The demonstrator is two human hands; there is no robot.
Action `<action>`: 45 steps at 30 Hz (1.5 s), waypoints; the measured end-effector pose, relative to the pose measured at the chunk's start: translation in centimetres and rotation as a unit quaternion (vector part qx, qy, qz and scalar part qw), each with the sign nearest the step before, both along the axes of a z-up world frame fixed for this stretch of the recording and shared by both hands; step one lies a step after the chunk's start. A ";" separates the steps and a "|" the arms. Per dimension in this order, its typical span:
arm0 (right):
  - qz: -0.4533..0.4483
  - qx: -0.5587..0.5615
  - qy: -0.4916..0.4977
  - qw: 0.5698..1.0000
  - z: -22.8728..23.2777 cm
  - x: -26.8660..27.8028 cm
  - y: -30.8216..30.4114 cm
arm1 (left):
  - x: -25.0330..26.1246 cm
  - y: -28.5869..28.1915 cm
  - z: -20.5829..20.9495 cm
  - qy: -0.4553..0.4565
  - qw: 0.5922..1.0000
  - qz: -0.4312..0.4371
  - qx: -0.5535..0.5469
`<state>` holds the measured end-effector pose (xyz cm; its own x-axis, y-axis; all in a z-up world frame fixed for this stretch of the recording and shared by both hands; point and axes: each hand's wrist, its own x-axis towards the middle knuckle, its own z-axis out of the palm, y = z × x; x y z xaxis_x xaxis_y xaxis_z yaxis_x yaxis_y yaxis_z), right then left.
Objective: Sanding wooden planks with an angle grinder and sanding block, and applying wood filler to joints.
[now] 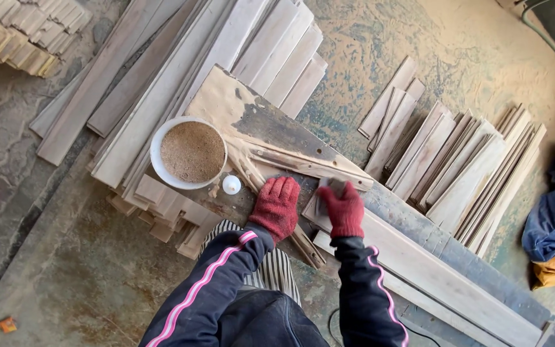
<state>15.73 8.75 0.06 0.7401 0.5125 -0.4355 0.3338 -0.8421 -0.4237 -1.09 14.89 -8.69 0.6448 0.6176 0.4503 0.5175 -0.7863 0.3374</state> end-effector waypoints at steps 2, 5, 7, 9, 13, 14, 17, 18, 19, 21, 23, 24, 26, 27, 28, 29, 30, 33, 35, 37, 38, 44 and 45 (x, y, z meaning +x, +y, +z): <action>0.041 -0.051 0.055 0.996 2.5 -3.4 -1.0 | 0.0 -0.2 0.1 -0.008 1.000 0.007 -0.004; 0.075 -0.058 0.038 0.995 -2.1 -0.5 -2.9 | 0.2 -0.1 -0.6 0.002 1.000 0.006 0.003; 0.036 -0.024 0.011 0.999 -2.6 0.6 -2.1 | 0.2 -0.2 -0.5 -0.007 1.000 0.002 0.004; 0.001 0.018 -0.016 1.000 -2.6 0.0 -1.5 | 0.0 0.2 0.3 -0.017 1.000 0.002 0.012; 0.074 -0.080 0.016 0.994 -1.1 -1.6 -1.6 | 0.2 -0.1 0.5 -0.013 1.000 0.001 -0.009; 0.019 -0.033 0.026 0.999 -0.8 -1.8 -0.8 | -0.1 0.0 0.0 -0.011 1.000 0.004 -0.004; 0.018 -0.035 0.010 0.999 -1.2 -0.8 -1.2 | 0.1 0.0 0.5 -0.006 1.000 0.011 -0.002; 0.013 -0.033 0.009 0.999 -0.8 -1.3 -1.2 | -0.2 0.0 0.7 -0.007 1.000 0.006 -0.001; 0.097 -0.070 0.013 0.993 -0.5 -1.7 -1.3 | -0.5 0.0 0.9 -0.008 1.000 0.003 -0.005; 0.185 -0.114 0.012 0.976 0.2 -0.8 -1.3 | 0.0 -0.6 0.8 -0.016 1.000 0.006 -0.015; 0.039 -0.061 -0.016 0.997 -0.3 0.3 -0.2 | -0.1 -0.1 -0.3 -0.007 1.000 -0.007 -0.008; 0.043 -0.058 -0.015 0.997 -1.1 0.1 -0.8 | 0.0 -0.1 -0.3 -0.005 1.000 -0.003 -0.004; 0.072 -0.086 0.002 0.994 -2.5 -0.4 -2.3 | 0.1 -0.3 -0.3 -0.012 1.000 0.000 -0.013; 0.070 -0.086 0.003 0.994 -1.4 -1.4 -2.1 | -0.3 0.0 0.2 -0.011 1.000 -0.002 -0.012; 0.125 -0.106 0.010 0.987 -0.1 -1.9 -2.1 | -0.3 0.0 0.7 -0.003 1.000 -0.003 -0.016; 0.179 -0.125 0.016 0.976 1.2 -2.5 -2.2 | -0.3 -0.1 1.2 0.004 1.000 -0.004 -0.019; 0.177 -0.126 0.015 0.976 -0.3 -2.3 -1.9 | -0.1 -0.1 0.6 0.003 1.000 -0.006 -0.020; 0.096 -0.096 -0.034 0.990 -2.2 -2.5 -1.2 | 0.1 -0.3 -0.3 -0.004 1.000 -0.006 -0.007; 0.115 -0.084 -0.037 0.989 -0.3 -3.6 -0.4 | -0.1 -0.2 -0.3 -0.020 1.000 -0.005 -0.012; 0.111 -0.066 -0.015 0.992 -2.0 -2.2 -2.8 | -1.1 0.1 2.8 -0.031 0.999 -0.033 -0.027; 0.122 -0.054 0.008 0.991 -2.8 -1.3 -4.1 | -1.5 0.1 4.3 -0.040 0.997 -0.046 -0.048; 0.047 -0.112 0.025 0.992 -0.1 -3.4 -2.7 | -1.9 0.3 4.4 -0.029 0.991 -0.088 -0.096; 0.044 -0.113 0.025 0.992 -0.9 -3.4 -2.0 | -1.7 0.4 4.5 -0.029 0.991 -0.091 -0.096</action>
<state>12.34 6.80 -0.87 0.6712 0.4592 -0.5819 0.3927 -0.8861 -0.2463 -2.77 15.32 -4.19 0.7307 0.5710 0.3744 0.3480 -0.7832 0.5153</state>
